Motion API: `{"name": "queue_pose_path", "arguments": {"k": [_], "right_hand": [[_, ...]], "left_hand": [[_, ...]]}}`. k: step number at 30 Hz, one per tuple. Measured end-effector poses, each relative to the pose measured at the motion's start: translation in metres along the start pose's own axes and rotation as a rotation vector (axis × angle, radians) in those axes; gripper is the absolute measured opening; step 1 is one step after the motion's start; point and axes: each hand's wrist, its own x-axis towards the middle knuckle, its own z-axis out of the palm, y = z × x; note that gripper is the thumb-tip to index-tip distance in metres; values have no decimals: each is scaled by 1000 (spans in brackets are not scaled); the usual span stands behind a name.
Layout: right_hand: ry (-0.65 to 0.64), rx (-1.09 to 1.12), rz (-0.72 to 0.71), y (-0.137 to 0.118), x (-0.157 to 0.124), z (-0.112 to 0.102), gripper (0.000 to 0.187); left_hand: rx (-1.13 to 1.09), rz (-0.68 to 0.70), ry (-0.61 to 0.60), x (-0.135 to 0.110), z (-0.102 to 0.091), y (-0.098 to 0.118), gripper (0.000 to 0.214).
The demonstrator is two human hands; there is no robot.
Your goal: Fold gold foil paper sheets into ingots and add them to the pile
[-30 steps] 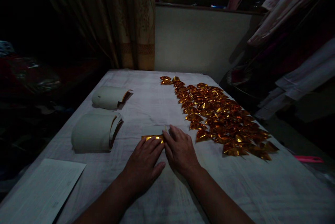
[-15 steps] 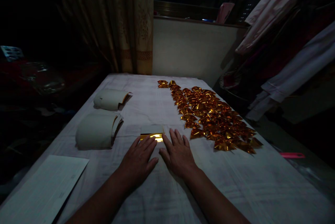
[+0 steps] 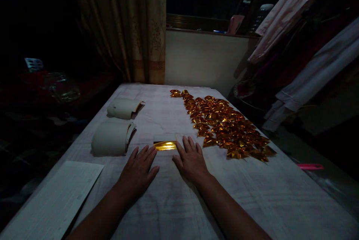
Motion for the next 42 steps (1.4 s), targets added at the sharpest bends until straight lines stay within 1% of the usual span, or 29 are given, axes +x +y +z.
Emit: {"name": "queue_pose_path", "arguments": {"k": [2, 4, 5, 7, 9, 12, 16, 19, 21, 24, 26, 29, 31, 34, 36, 38, 42], "right_hand": [[52, -7, -49, -4, -2, -1, 60], [78, 9, -152, -13, -2, -1, 58], [70, 29, -215, -19, -2, -2, 57], [13, 81, -318, -32, 0, -2, 55], [-48, 135, -362, -43, 3, -2, 54], [-103, 162, -312, -47, 7, -1, 56], [-156, 133, -178, -32, 5, -4, 61], [-168, 115, -117, -20, 1, -7, 62], [-169, 109, -106, -16, -2, -9, 62], [-172, 110, -104, -15, -3, -8, 64], [-173, 112, -106, -16, -2, -7, 65], [-173, 116, -110, -16, -1, -7, 66], [-177, 120, -113, -15, -1, -7, 65], [-181, 124, -118, -15, -1, -8, 66], [-181, 125, -119, -15, -1, -8, 67], [-180, 124, -121, -15, -1, -8, 68], [-167, 116, -123, -15, -1, -7, 68]], "left_hand": [[10, -5, 25, 0, 1, 2, 50], [18, -5, 46, 1, 2, 4, 48], [21, -1, 56, 1, 2, 4, 48], [30, 13, 71, 1, 2, 4, 46], [33, 27, 81, 1, 1, 3, 45], [25, 23, 86, 1, 1, 1, 43], [2, 1, 71, 0, 1, 1, 42], [-19, -13, 55, 3, -7, 2, 41], [-37, -39, 37, 9, -16, 5, 38], [-51, -65, -18, 25, -29, 12, 31], [-49, -69, -37, 38, -33, 18, 31], [-95, -6, -88, 52, -26, 27, 37], [-139, 60, -165, 55, -16, 28, 45], [-146, 56, -273, 51, -4, 22, 54], [-135, 38, -314, 44, -1, 15, 57], [-113, 29, -302, 36, 0, 7, 57], [-39, 16, -197, 24, 1, -8, 53]]}}
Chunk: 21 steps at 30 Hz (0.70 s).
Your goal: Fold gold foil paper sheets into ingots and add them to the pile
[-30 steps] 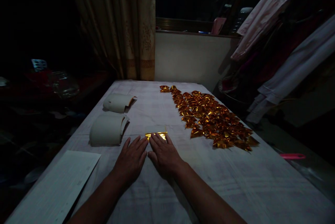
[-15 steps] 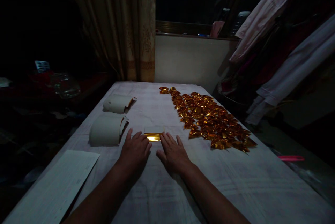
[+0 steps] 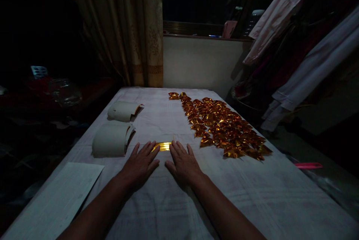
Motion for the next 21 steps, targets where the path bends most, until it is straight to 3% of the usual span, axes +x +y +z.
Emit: {"name": "queue_pose_path", "arguments": {"k": [7, 13, 17, 21], "right_hand": [[48, 6, -5, -1, -2, 0, 64], [105, 18, 67, 3, -3, 0, 64], [164, -22, 135, 8, -4, -1, 63], [185, -38, 154, 9, -5, 0, 63]], "left_hand": [[58, 32, 77, -1, -7, -8, 48], [41, 21, 52, -2, -17, 16, 46], [-9, -11, 138, 0, -14, 36, 40], [-90, -43, 184, 10, -19, 38, 25]]}}
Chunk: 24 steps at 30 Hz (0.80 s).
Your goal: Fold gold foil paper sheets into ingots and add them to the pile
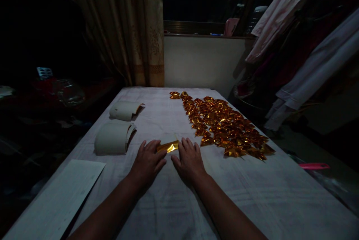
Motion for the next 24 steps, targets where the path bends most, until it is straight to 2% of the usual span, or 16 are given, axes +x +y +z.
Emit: {"name": "queue_pose_path", "arguments": {"k": [3, 6, 13, 20, 24], "right_hand": [[-4, -1, -4, 0, 0, 1, 63], [-11, 5, -7, 1, 1, 3, 62], [-4, -3, 2, 2, 3, 6, 63], [-32, -7, 10, 2, 3, 5, 64], [-20, -7, 13, 3, 2, 7, 63]], "left_hand": [[-11, 49, -36, 9, -8, -8, 20], [75, 101, -15, 14, -13, -15, 15], [106, 173, 57, 12, -6, -13, 21], [40, 167, 85, 12, -8, -18, 22], [15, 201, 154, 12, -7, -18, 22]]}}
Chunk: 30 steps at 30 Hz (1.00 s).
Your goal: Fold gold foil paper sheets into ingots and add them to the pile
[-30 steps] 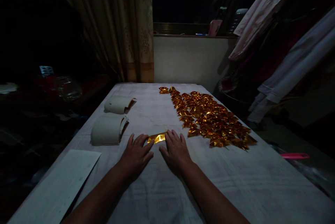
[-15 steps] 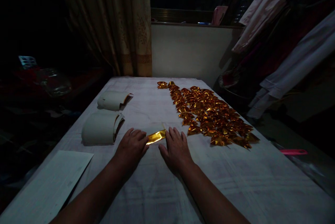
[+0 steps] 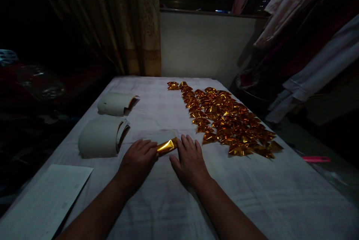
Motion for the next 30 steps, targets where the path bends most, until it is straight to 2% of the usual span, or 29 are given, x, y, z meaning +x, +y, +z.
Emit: {"name": "queue_pose_path", "arguments": {"k": [4, 8, 12, 17, 20, 27, 30], "right_hand": [[81, 3, -51, 1, -1, 1, 58], [183, 71, -190, 0, 0, -5, 38], [110, 154, -269, -4, 3, -9, 16], [94, 176, -234, -6, 4, -6, 16], [120, 196, -227, -6, 3, -5, 16], [189, 247, -272, -8, 4, 1, 8], [217, 248, -243, -11, 5, 3, 8]], "left_hand": [[-57, 16, -33, 1, 1, 7, 22], [-65, 1, -56, 1, 3, 12, 24], [-81, 10, -41, -1, 5, 13, 24], [-207, -69, -116, -2, 2, 7, 21], [-288, -137, -100, -3, 1, 2, 21], [-337, -201, -110, -4, 5, 0, 14], [-354, -231, -101, -3, 7, 0, 13]]}}
